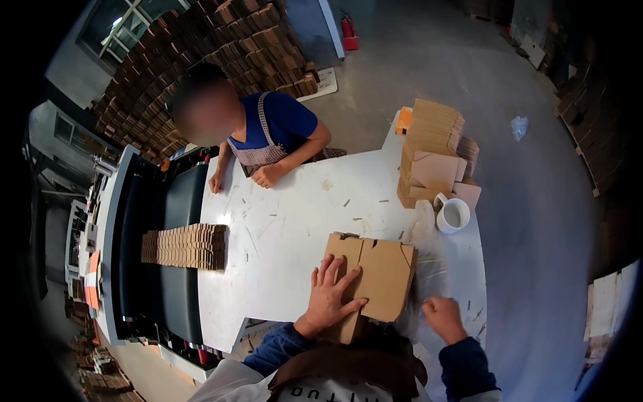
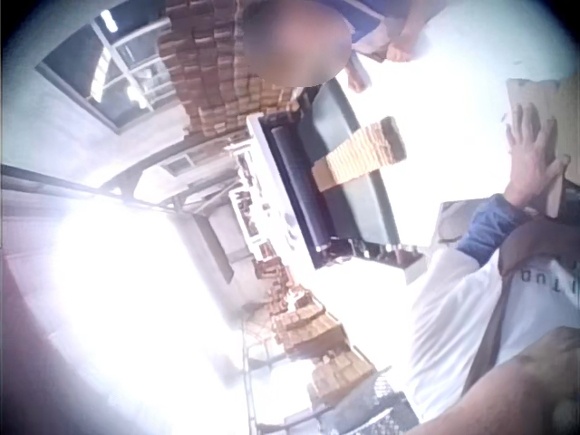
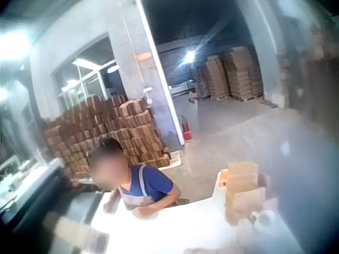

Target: The person repeatedly gathers stacks of flat cardboard pieces, places them on a strapping machine, and secures them with pink plastic straps. They then carry the bundles to a conveyor belt and return to repeat the process.

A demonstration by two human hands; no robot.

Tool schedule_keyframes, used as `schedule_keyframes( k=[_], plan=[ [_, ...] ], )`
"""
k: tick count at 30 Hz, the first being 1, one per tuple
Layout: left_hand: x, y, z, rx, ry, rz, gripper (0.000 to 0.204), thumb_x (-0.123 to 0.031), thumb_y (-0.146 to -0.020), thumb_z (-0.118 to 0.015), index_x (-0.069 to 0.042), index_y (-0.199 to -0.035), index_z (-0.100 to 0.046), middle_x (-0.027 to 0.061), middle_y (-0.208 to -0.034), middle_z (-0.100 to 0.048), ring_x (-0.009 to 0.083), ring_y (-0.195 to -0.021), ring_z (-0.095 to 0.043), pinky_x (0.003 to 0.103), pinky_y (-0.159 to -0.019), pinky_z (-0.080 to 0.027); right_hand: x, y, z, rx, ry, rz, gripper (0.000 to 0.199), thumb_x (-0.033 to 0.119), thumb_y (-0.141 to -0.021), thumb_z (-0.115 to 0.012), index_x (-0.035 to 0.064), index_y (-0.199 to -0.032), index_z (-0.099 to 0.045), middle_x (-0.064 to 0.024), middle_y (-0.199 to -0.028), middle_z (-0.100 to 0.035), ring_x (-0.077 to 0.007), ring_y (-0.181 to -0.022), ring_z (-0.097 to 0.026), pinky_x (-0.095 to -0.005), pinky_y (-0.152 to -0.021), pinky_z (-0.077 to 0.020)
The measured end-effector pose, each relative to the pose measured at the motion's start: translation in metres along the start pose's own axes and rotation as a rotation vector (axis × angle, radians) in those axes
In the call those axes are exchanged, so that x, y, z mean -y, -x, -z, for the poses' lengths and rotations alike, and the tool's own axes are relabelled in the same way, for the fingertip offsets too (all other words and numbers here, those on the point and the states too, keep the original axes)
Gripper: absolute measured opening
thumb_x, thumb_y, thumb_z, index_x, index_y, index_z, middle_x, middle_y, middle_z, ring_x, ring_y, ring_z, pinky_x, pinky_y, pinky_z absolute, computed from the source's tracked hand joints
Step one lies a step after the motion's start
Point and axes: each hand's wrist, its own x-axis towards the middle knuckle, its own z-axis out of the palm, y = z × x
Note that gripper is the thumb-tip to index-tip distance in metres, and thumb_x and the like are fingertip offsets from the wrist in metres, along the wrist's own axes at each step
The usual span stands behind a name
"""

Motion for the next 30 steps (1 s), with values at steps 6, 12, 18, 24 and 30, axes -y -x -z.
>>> schedule_keyframes(
  k=[6,12,18,24,30],
  plan=[
    [0.007,0.003,0.001,-0.010,-0.019,0.002,0.068,-0.055,-0.077,-0.067,-0.021,-0.133,-0.053,0.0172,-0.142,-0.036,0.0411,-0.137,-0.023,0.066,-0.102,-0.024,0.231,-0.137,0.037,-0.264,-0.399,0.490,0.027,0.022,-0.097,-0.054,-0.0012,-0.083,-0.054,-0.0059,-0.062,-0.056,-0.0102,-0.057,-0.056,-0.0264,-0.055,-0.0451],
    [0.008,0.005,-0.010,0.112,0.009,-0.082,0.068,-0.045,-0.081,-0.062,-0.010,-0.137,-0.046,0.0194,-0.143,-0.035,0.0428,-0.137,-0.023,0.071,-0.101,-0.021,0.301,-0.260,-0.073,-0.170,-0.903,0.322,0.035,0.033,-0.099,-0.050,0.0023,-0.085,-0.060,-0.0055,-0.068,-0.063,-0.0126,-0.059,-0.061,-0.0258,-0.056,-0.0487],
    [0.031,0.026,-0.026,0.205,0.143,-0.090,0.058,-0.040,-0.087,-0.052,-0.011,-0.137,-0.047,0.0204,-0.142,-0.038,0.0416,-0.136,-0.026,0.068,-0.106,-0.014,0.200,-0.309,-0.163,-0.186,-1.172,-0.173,0.036,0.040,-0.097,-0.047,0.0062,-0.090,-0.059,-0.0047,-0.074,-0.064,-0.0170,-0.066,-0.063,-0.0311,-0.064,-0.0501],
    [0.052,0.029,-0.049,0.301,0.147,-0.133,0.054,-0.033,-0.089,-0.049,-0.002,-0.133,-0.047,0.0225,-0.142,-0.037,0.0390,-0.139,-0.023,0.061,-0.111,-0.014,0.182,-0.317,-0.171,-0.138,-1.532,-0.437,0.032,0.038,-0.098,-0.045,0.0080,-0.103,-0.055,-0.0069,-0.095,-0.061,-0.0202,-0.092,-0.059,-0.0379,-0.084,-0.0465],
    [0.065,0.050,-0.080,0.261,0.081,-0.127,0.051,-0.029,-0.088,-0.049,-0.002,-0.132,-0.049,0.0185,-0.139,-0.042,0.0355,-0.136,-0.033,0.059,-0.110,-0.023,0.180,-0.316,-0.182,-0.159,-1.660,-0.554,0.035,0.039,-0.099,-0.043,0.0073,-0.111,-0.053,-0.0072,-0.111,-0.057,-0.0208,-0.105,-0.054,-0.0405,-0.095,-0.0402]
  ],
)
